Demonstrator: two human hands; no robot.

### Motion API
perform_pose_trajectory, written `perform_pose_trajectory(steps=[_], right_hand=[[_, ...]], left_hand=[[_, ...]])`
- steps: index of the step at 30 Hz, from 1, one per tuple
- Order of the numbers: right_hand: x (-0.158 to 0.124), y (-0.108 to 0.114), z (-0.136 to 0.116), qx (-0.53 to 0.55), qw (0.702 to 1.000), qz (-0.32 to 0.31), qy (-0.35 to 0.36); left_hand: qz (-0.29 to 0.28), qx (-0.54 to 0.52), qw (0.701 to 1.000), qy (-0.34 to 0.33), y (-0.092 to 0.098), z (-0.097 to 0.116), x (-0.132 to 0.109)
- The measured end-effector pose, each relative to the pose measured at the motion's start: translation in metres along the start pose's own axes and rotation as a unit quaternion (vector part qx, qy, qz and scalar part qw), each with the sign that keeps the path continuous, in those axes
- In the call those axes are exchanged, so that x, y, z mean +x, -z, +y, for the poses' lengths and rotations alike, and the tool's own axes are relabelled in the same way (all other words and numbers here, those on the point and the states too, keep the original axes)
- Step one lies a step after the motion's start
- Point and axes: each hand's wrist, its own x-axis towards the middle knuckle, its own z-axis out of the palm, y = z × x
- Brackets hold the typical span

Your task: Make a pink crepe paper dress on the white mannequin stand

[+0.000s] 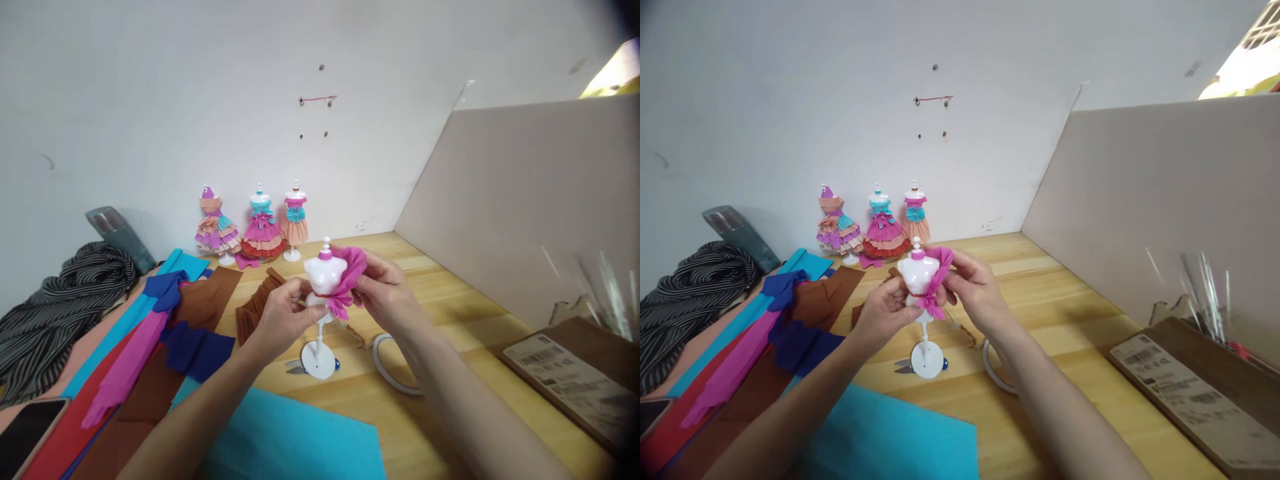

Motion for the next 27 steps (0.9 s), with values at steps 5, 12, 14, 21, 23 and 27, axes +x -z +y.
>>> perform_pose_trajectory(steps=[5,12,14,21,23,27], right_hand=[[0.003,0.003,-0.002,-0.002,1.000,-0.019,0.001],[0.002,-0.004,-0.005,-0.035,0.995,-0.089,-0.021],[0.002,-0.006,-0.006,-0.031,0.997,-0.068,-0.020],[0.000,-0.011,-0.008,0.010,0.999,-0.030,-0.007],[0.000,-0.013,-0.007,0.010,1.000,-0.024,-0.009],[-0.001,-0.014,-0.007,-0.001,1.000,-0.024,-0.017]], left_hand=[[0.028,0.030,0.999,-0.014,0.000,0.002,-0.002],[0.077,0.076,0.994,-0.028,-0.001,0.000,-0.003],[0.090,0.101,0.990,-0.029,-0.002,0.001,-0.003],[0.090,0.173,0.980,-0.041,-0.005,-0.001,-0.005],[0.084,0.169,0.981,-0.039,-0.005,-0.003,-0.005],[0.083,0.180,0.979,-0.042,-0.004,-0.007,-0.005]])
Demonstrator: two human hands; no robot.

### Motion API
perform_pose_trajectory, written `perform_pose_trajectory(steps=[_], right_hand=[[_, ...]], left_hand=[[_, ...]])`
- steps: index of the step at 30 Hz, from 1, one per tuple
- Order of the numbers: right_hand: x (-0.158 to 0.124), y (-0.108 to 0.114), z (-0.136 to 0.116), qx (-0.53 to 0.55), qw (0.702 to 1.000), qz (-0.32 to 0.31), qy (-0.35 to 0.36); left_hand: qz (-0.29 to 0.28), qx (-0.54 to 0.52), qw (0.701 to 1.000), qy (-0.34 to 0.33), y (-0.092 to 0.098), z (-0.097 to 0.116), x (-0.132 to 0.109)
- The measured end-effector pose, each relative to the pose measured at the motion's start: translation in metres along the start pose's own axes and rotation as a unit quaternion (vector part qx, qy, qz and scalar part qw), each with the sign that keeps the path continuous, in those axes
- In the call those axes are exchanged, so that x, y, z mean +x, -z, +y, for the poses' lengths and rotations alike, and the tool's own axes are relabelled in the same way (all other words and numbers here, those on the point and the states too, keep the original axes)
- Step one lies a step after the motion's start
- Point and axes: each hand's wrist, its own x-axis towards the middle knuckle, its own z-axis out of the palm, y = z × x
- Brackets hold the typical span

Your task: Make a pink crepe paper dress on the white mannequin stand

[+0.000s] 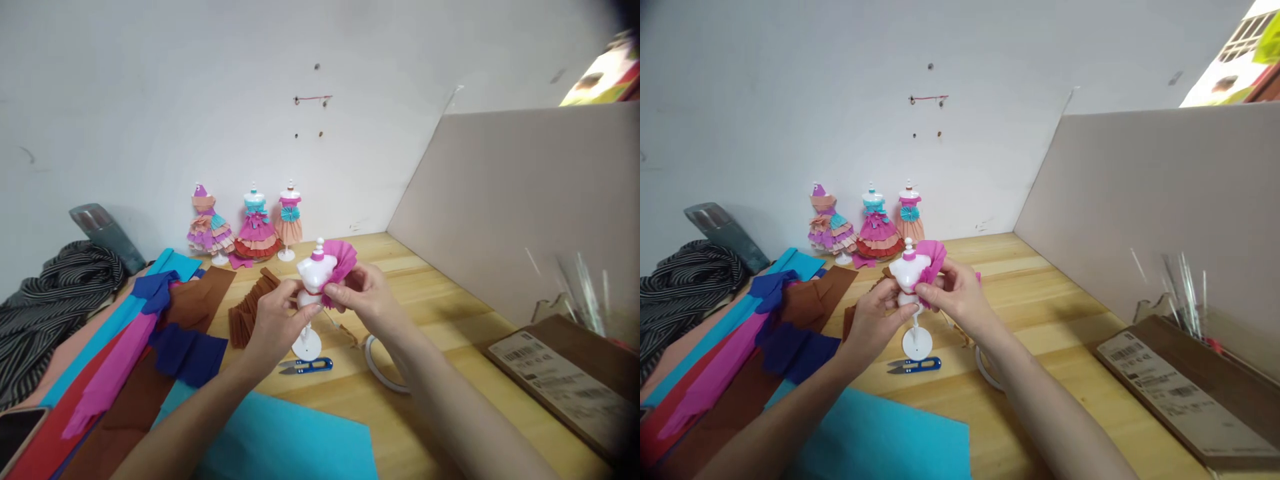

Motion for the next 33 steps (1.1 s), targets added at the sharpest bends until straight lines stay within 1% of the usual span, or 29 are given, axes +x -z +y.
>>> perform_pose_trajectory(steps=[3,8,13,16,18,22,26,29,33], right_hand=[[-0.001,0.001,0.000,-0.005,1.000,-0.002,-0.003],[-0.001,0.001,0.000,0.003,1.000,-0.012,0.010],[-0.002,0.001,-0.002,0.010,0.999,-0.026,0.023],[-0.002,0.001,-0.003,0.001,0.999,-0.021,0.031],[-0.001,0.000,-0.004,-0.007,0.999,-0.015,0.029],[0.000,-0.004,-0.002,-0.015,1.000,0.002,0.018],[-0.002,-0.009,-0.002,-0.048,0.998,0.042,0.008],[-0.005,-0.010,-0.001,-0.081,0.995,0.056,0.012],[-0.006,-0.009,0.002,-0.108,0.992,0.057,0.009]], left_hand=[[0.003,0.018,1.000,-0.007,-0.001,0.001,0.000],[-0.005,0.026,1.000,0.001,-0.002,0.005,0.000],[-0.007,0.026,0.999,-0.018,0.000,0.002,0.001],[-0.006,0.026,0.999,-0.037,0.002,0.001,0.001],[-0.005,0.026,0.999,-0.033,0.002,-0.001,0.002],[-0.024,-0.024,0.999,-0.006,0.000,-0.010,0.006],[-0.041,-0.063,0.997,-0.008,0.000,-0.017,0.010],[-0.042,-0.077,0.996,-0.005,0.002,-0.016,0.011],[-0.060,-0.114,0.992,0.006,0.004,-0.010,0.011]])
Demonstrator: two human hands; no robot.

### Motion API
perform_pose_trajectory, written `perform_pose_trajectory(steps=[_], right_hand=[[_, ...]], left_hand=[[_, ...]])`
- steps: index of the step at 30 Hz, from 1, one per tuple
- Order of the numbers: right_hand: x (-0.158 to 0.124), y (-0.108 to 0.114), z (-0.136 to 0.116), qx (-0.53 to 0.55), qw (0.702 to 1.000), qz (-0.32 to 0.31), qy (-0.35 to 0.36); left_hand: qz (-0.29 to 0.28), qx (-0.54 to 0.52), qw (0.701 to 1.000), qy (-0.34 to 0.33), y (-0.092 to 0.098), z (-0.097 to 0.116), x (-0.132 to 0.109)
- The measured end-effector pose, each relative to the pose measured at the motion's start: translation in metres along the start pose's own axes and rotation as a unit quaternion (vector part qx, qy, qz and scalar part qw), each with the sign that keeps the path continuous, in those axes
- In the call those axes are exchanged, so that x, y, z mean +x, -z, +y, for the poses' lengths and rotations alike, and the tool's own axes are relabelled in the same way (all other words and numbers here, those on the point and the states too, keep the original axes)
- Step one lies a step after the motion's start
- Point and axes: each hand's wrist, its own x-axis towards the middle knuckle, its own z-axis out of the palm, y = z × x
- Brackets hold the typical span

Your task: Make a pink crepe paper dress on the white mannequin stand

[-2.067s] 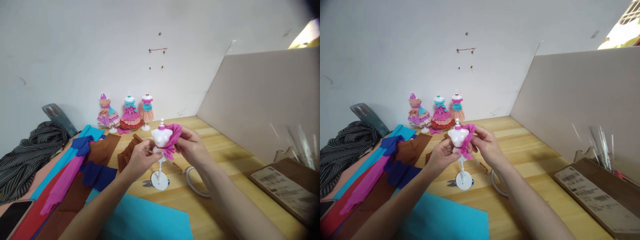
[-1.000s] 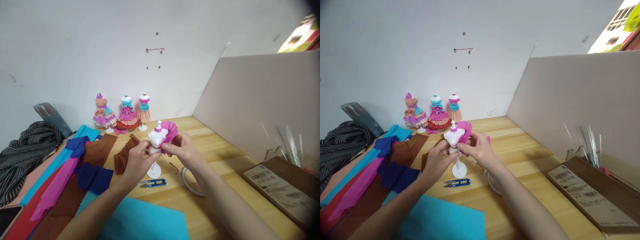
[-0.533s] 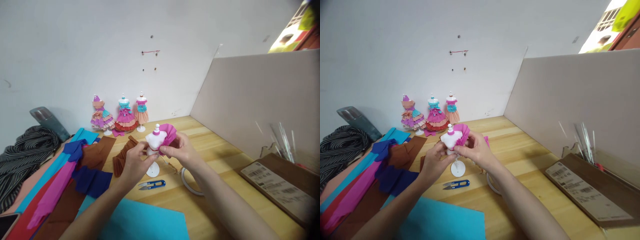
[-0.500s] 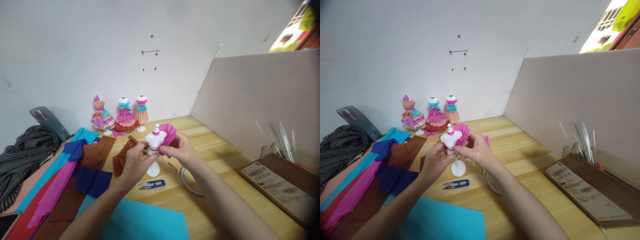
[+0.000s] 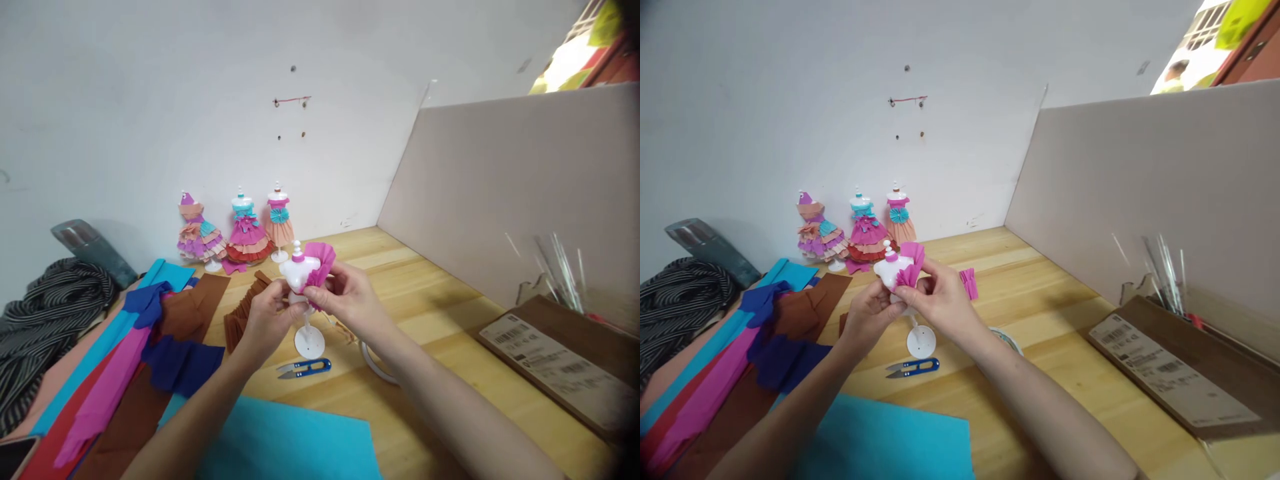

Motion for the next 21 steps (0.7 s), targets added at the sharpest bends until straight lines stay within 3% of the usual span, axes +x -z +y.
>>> perform_pose_trajectory(steps=[15,19,21], right_hand=[[0.0012,0.0039,0.0024,0.011,1.000,-0.006,0.019],[0.0010,0.0066,-0.0020,0.014,0.999,-0.031,0.010],[0.0022,0.0077,-0.0041,0.014,1.000,-0.015,0.002]], left_hand=[[0.006,-0.010,1.000,0.025,-0.0009,0.0000,0.0026],[0.020,-0.040,0.999,0.023,0.0006,0.0036,0.0055],[0.035,-0.063,0.997,0.027,0.0035,0.0057,0.0072]])
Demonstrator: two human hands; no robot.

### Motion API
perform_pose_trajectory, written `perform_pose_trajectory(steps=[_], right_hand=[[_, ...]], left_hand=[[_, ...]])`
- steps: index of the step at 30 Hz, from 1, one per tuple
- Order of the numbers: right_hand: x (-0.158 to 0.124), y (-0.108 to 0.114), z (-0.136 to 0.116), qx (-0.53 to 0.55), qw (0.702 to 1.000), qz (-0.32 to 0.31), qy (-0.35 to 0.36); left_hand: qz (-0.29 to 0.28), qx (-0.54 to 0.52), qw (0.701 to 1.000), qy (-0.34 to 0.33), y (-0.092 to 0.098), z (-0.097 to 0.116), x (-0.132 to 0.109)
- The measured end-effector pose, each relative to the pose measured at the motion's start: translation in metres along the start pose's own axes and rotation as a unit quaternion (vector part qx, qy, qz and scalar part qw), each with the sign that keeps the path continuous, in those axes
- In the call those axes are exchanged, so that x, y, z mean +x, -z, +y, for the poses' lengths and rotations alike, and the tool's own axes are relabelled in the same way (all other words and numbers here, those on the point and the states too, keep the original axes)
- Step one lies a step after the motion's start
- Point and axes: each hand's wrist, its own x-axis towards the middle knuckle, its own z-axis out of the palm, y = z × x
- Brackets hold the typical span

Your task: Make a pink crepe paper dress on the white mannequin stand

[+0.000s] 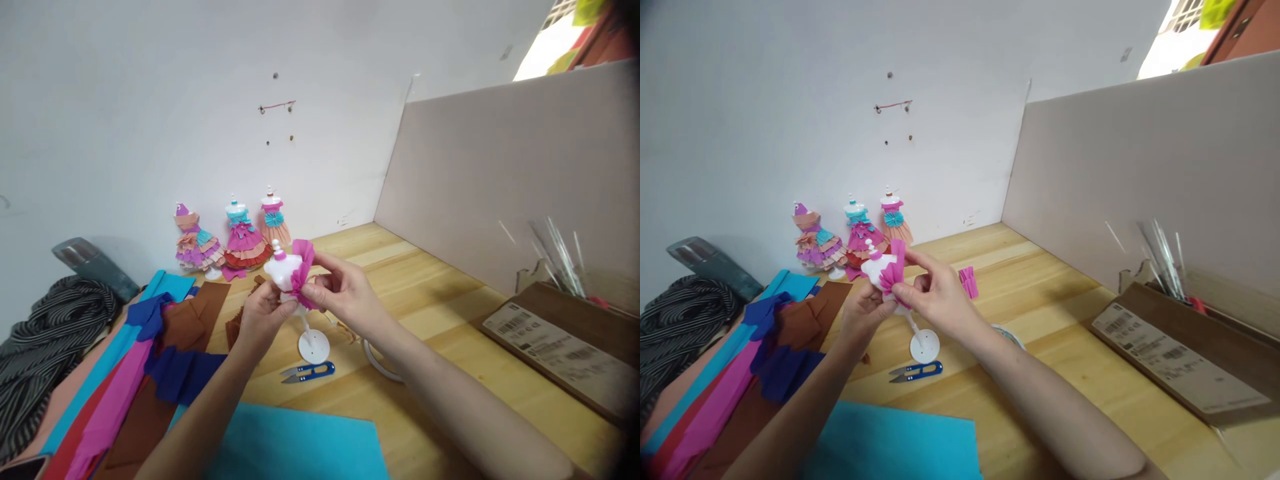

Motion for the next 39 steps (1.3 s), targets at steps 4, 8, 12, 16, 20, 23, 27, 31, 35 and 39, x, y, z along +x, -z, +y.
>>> perform_pose_trajectory(steps=[4,8,12,16,20,23,27,31,35,39], right_hand=[[0.005,0.001,0.006,-0.031,0.999,0.031,-0.008],[0.011,-0.002,0.026,-0.126,0.992,-0.007,-0.002],[0.015,-0.007,0.043,-0.207,0.978,-0.025,0.012],[0.018,-0.010,0.050,-0.244,0.969,-0.025,0.013],[0.020,-0.011,0.058,-0.245,0.969,-0.032,0.011],[0.021,-0.014,0.068,-0.213,0.976,-0.046,-0.002],[0.021,-0.020,0.079,-0.175,0.981,-0.077,-0.019],[0.021,-0.020,0.084,-0.147,0.985,-0.084,-0.031],[0.021,-0.017,0.091,-0.133,0.988,-0.066,-0.046],[0.020,-0.015,0.097,-0.120,0.989,-0.060,-0.059]], left_hand=[[0.052,-0.039,0.998,-0.003,0.009,0.004,0.006],[0.082,-0.054,0.995,-0.006,0.018,0.005,0.011],[0.109,-0.019,0.994,-0.022,0.019,0.004,0.013],[0.121,0.053,0.990,-0.057,0.016,0.000,0.010],[0.119,0.103,0.986,-0.057,0.012,-0.008,0.007],[0.105,0.104,0.988,-0.048,0.011,-0.013,0.005],[0.096,0.091,0.990,-0.045,0.010,-0.014,0.004],[0.049,0.109,0.992,-0.032,0.014,-0.007,0.007],[0.067,0.218,0.973,-0.020,0.044,0.012,0.018],[0.083,0.448,0.889,0.053,0.095,0.034,0.021]])
